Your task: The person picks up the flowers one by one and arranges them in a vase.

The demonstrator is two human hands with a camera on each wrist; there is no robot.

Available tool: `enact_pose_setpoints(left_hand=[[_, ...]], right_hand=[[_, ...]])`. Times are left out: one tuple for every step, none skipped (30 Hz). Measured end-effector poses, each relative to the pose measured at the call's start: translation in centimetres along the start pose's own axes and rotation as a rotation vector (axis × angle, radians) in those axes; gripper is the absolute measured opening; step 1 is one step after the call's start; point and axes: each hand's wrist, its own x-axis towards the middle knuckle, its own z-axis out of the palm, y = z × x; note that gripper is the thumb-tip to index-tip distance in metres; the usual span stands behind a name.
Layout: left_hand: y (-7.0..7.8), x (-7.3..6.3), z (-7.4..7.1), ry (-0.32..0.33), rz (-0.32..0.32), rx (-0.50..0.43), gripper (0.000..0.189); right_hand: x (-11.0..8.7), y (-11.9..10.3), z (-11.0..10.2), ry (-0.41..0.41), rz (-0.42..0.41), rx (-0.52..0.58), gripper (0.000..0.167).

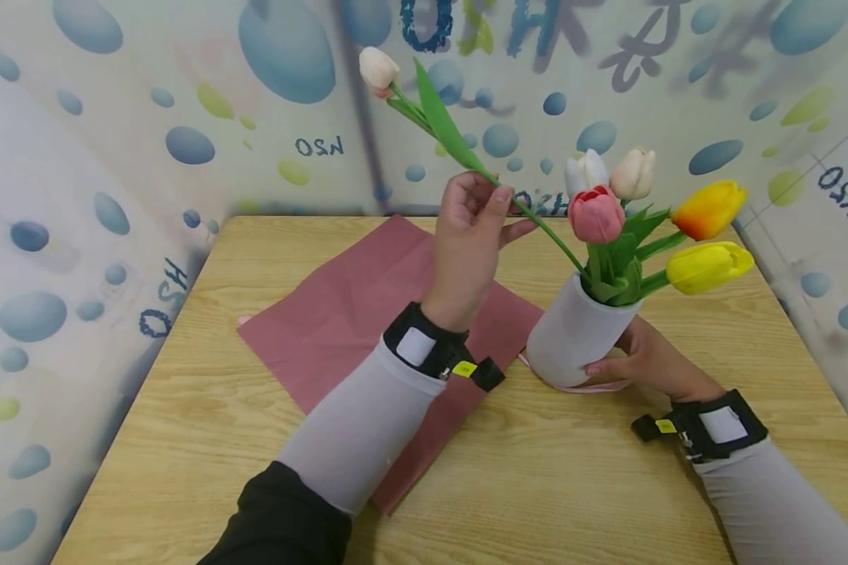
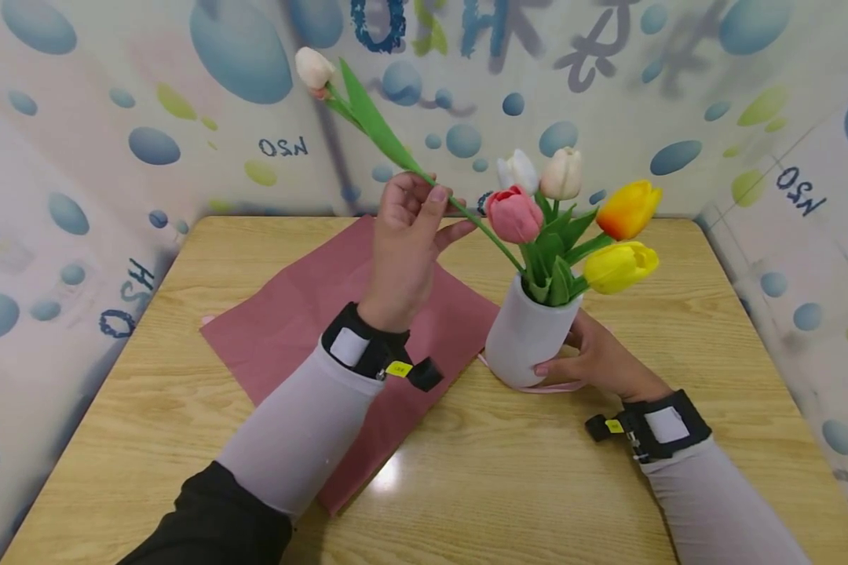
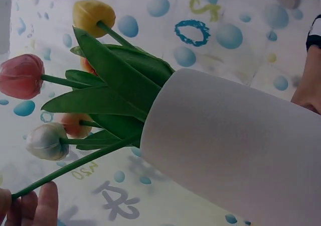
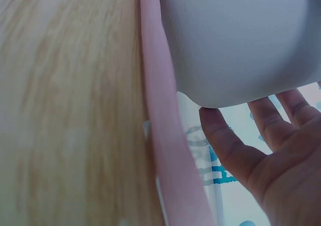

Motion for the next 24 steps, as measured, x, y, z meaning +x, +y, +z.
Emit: enact_pose_setpoints(left_hand=[[0.1,0.0,0.1,-0.011,0.017,0.012,0.009],[0.3,0.0,0.2,-0.022,0.035,0.024,0.009],[0.4,0.0,0.3,-0.032,0.055,0.036,0.009],[0.6,-0.1,0.4,-0.040,0.070,0.046,0.009],[0.7,-0.1,0.5,-0.044,0.082,0.056,0.010],[0.9,-0.1,0.6,-0.048,0.089,0.067,0.011],[1.0,-0.2,0.6,-0.053,0.096,0.078,0.012],[1.1,-0.2,0.7,-0.059,0.102,0.092,0.014],[1.2,-0.3,0.8,-0.066,0.107,0.110,0.015],[1.3,-0.4,0.9,-0.075,0.110,0.129,0.016],[1.3,-0.5,1.0,-0.085,0.114,0.147,0.018],[1.4,-0.6,1.1,-0.099,0.120,0.165,0.020],[1.4,-0.7,1.3,-0.114,0.128,0.186,0.021],[1.4,-0.7,1.4,-0.128,0.138,0.204,0.022],[1.4,-0.8,1.5,-0.143,0.147,0.223,0.022],[1.4,-0.9,1.7,-0.157,0.154,0.241,0.022],[1.4,-1.0,1.8,-0.172,0.161,0.260,0.022],[1.5,-1.0,2.0,-0.185,0.164,0.282,0.022],[1.5,-1.1,2.1,-0.195,0.164,0.303,0.022],[1.5,-1.1,2.2,-0.205,0.159,0.327,0.022],[1.5,-1.2,2.3,-0.216,0.150,0.353,0.022],[1.4,-1.3,2.4,-0.227,0.138,0.381,0.023],[1.4,-1.4,2.5,-0.238,0.127,0.408,0.024],[1.3,-1.5,2.6,-0.251,0.115,0.431,0.026]], right_hand=[[0.0,0.0,0.0,-0.002,-0.004,0.000,0.079],[0.0,0.0,0.0,-0.001,-0.003,0.000,0.079],[0.0,0.0,0.0,0.001,-0.004,-0.001,0.079],[0.0,-0.1,0.0,0.001,-0.005,0.000,0.079],[0.0,-0.1,0.0,0.001,-0.006,-0.001,0.078],[0.0,-0.1,0.0,0.001,-0.007,-0.001,0.078],[-0.1,-0.1,0.0,-0.001,-0.008,-0.003,0.078],[-0.1,-0.2,0.0,-0.002,-0.010,-0.002,0.079],[-0.1,-0.2,0.0,-0.002,-0.013,-0.003,0.079],[-0.1,-0.2,0.0,-0.004,-0.015,-0.004,0.079],[-0.1,-0.2,0.0,-0.005,-0.015,-0.005,0.079],[-0.1,-0.2,0.0,-0.006,-0.013,-0.005,0.079],[-0.1,-0.2,0.0,-0.006,-0.008,-0.006,0.080],[-0.1,-0.2,0.0,-0.006,-0.002,-0.007,0.080],[-0.1,-0.2,0.0,-0.003,0.005,-0.009,0.080],[-0.1,-0.2,0.0,0.000,0.015,-0.010,0.080],[-0.1,-0.2,0.0,0.004,0.026,-0.010,0.080],[-0.1,-0.2,0.0,0.008,0.037,-0.011,0.081],[0.0,-0.2,0.0,0.012,0.047,-0.012,0.081],[0.0,-0.1,0.0,0.017,0.054,-0.013,0.081],[0.0,-0.1,0.1,0.021,0.058,-0.012,0.082],[0.0,-0.1,0.1,0.023,0.064,-0.011,0.082],[0.0,-0.1,0.1,0.023,0.066,-0.010,0.082],[0.0,-0.1,0.1,0.023,0.066,-0.008,0.083]])
